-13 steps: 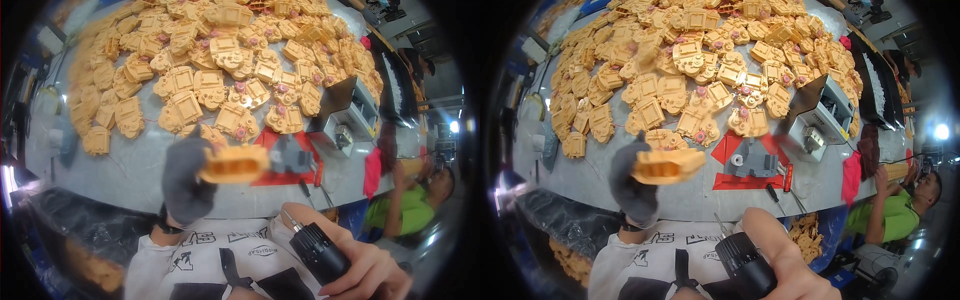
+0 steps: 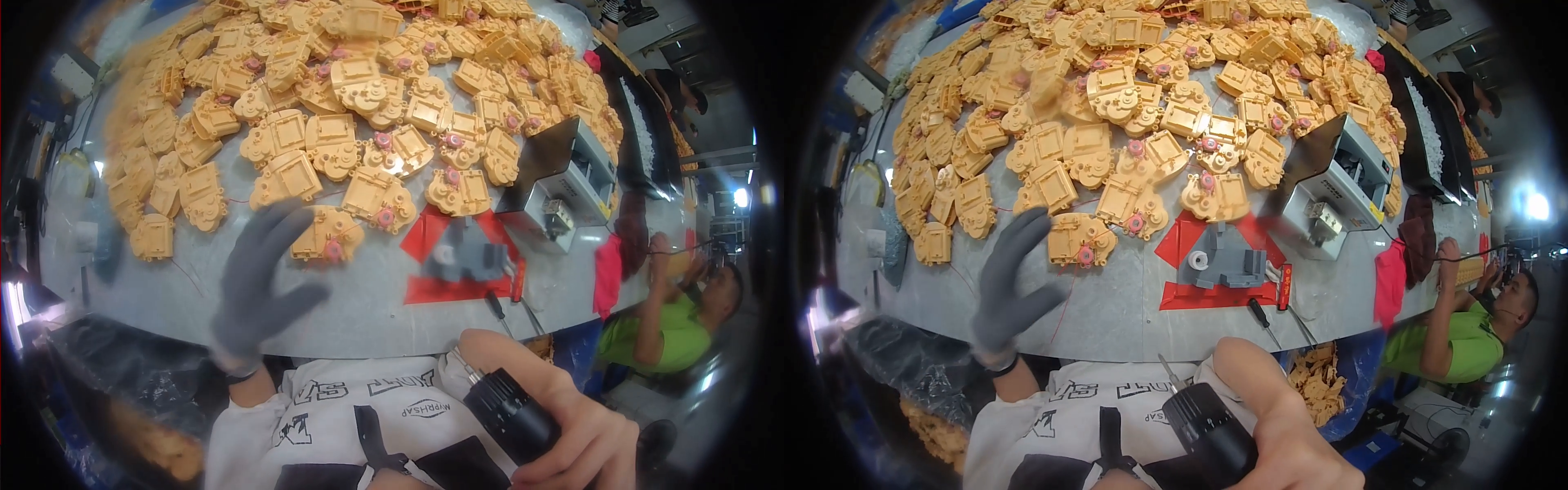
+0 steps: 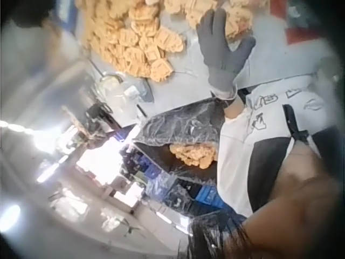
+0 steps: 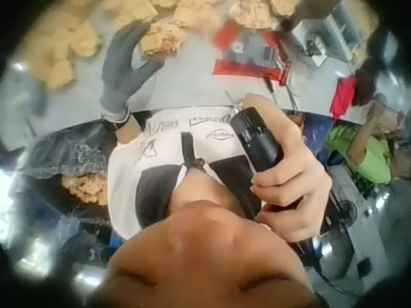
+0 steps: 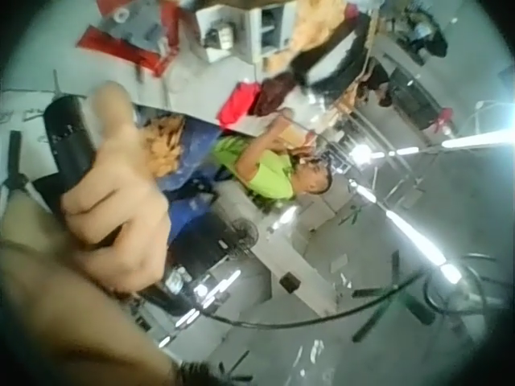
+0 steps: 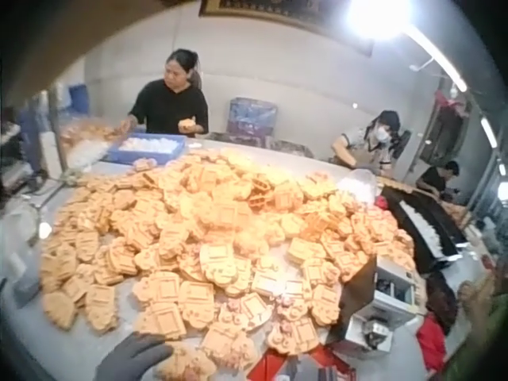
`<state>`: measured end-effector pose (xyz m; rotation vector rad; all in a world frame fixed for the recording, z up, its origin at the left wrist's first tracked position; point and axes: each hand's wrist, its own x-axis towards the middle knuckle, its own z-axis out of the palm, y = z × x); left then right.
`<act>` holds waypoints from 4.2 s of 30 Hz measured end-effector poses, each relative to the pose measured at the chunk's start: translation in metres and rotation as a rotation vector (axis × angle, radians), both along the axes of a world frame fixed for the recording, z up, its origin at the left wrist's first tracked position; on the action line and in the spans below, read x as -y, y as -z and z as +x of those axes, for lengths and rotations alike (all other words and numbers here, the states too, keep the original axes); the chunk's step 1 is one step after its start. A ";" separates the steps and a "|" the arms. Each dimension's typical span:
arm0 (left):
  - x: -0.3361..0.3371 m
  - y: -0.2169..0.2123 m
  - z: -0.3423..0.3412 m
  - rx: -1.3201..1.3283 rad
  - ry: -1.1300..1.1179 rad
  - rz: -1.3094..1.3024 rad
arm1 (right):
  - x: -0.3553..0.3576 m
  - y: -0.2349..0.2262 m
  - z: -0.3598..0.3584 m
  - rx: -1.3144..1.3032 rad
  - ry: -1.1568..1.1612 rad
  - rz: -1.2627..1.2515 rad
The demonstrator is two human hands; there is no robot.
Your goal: The person picks up plastic toy casings from a pile and fastens them by driving screws with an electric screwdriver.
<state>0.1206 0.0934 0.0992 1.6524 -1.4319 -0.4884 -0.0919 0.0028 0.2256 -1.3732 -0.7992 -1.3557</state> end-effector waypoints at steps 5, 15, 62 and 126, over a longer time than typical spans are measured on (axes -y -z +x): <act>0.030 0.045 -0.035 0.581 -0.091 0.210 | 0.032 0.015 -0.045 -0.248 0.093 0.044; 0.052 0.025 -0.083 -0.567 0.138 -0.299 | 0.034 0.089 -0.116 -0.264 0.561 0.742; 0.076 0.091 -0.105 -0.013 0.393 -0.103 | 0.059 0.107 -0.053 -0.679 0.881 0.688; 0.073 0.100 -0.105 -0.016 0.336 -0.142 | 0.036 0.115 -0.020 -0.674 0.646 0.627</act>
